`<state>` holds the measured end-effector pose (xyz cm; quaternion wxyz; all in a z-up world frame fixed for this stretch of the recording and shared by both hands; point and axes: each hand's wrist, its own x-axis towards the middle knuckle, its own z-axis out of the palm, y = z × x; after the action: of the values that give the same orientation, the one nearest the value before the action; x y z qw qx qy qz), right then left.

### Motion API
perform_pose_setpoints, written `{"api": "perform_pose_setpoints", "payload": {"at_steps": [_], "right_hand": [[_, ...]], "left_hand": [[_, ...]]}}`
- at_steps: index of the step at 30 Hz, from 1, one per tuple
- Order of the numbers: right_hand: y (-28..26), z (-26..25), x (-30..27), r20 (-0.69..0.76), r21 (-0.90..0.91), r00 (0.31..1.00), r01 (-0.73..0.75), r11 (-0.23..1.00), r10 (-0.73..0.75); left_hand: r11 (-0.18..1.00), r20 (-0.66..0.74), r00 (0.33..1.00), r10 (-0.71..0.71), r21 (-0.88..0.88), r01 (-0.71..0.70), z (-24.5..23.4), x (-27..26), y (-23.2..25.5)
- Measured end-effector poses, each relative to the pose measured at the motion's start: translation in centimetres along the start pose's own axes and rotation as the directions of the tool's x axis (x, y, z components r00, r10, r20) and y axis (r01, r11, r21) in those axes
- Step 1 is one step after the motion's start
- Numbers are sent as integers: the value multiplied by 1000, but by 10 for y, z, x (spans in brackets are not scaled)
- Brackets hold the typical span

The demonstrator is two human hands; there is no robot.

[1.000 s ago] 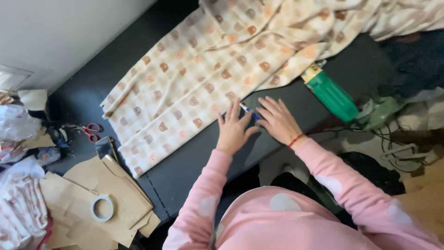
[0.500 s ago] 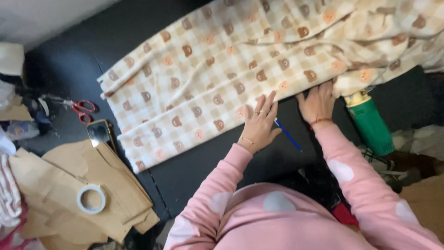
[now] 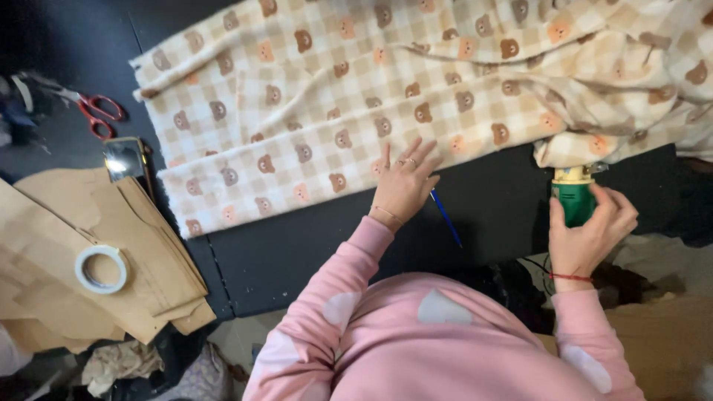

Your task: The person traces a cardboard pattern onto a piece of patterned fabric using a blue marker. They then use a handheld electric rotary cutter to cut the fabric along the traced lines. The person handles the fabric and pattern pieces, adjusting them on the table throughout the process.

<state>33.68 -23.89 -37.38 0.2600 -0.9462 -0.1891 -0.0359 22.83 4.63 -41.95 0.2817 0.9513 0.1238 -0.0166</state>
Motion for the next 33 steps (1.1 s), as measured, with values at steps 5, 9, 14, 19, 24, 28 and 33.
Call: {"api": "perform_pose_setpoints", "payload": {"at_steps": [5, 9, 14, 19, 24, 28, 33], "right_hand": [[70, 27, -2, 29, -144, 999, 21, 989, -17], [75, 16, -8, 116, -120, 980, -147, 982, 161], [65, -46, -30, 295, -314, 890, -253, 915, 347], [62, -78, -56, 525, 32, 473, -842, 538, 708], [14, -58, -43, 939, 266, 301, -943, 198, 170], [-14, -12, -13, 905, 64, 266, -856, 512, 332], [-65, 6, 7, 813, 86, 489, -638, 765, 317]], "left_hand": [[987, -126, 992, -13, 154, 32, 10, 51, -2], [971, -141, 990, -9, 237, 42, 27, 82, 9], [983, -97, 995, 17, 183, 1, -12, 56, 25], [954, -134, 944, 301, 64, -294, 28, -30, 2], [924, -231, 904, 361, -44, -380, 14, -80, -21], [942, -240, 917, 317, -31, -334, 14, -69, -24], [979, -317, 929, 190, -6, -202, 7, -28, -8]]}}
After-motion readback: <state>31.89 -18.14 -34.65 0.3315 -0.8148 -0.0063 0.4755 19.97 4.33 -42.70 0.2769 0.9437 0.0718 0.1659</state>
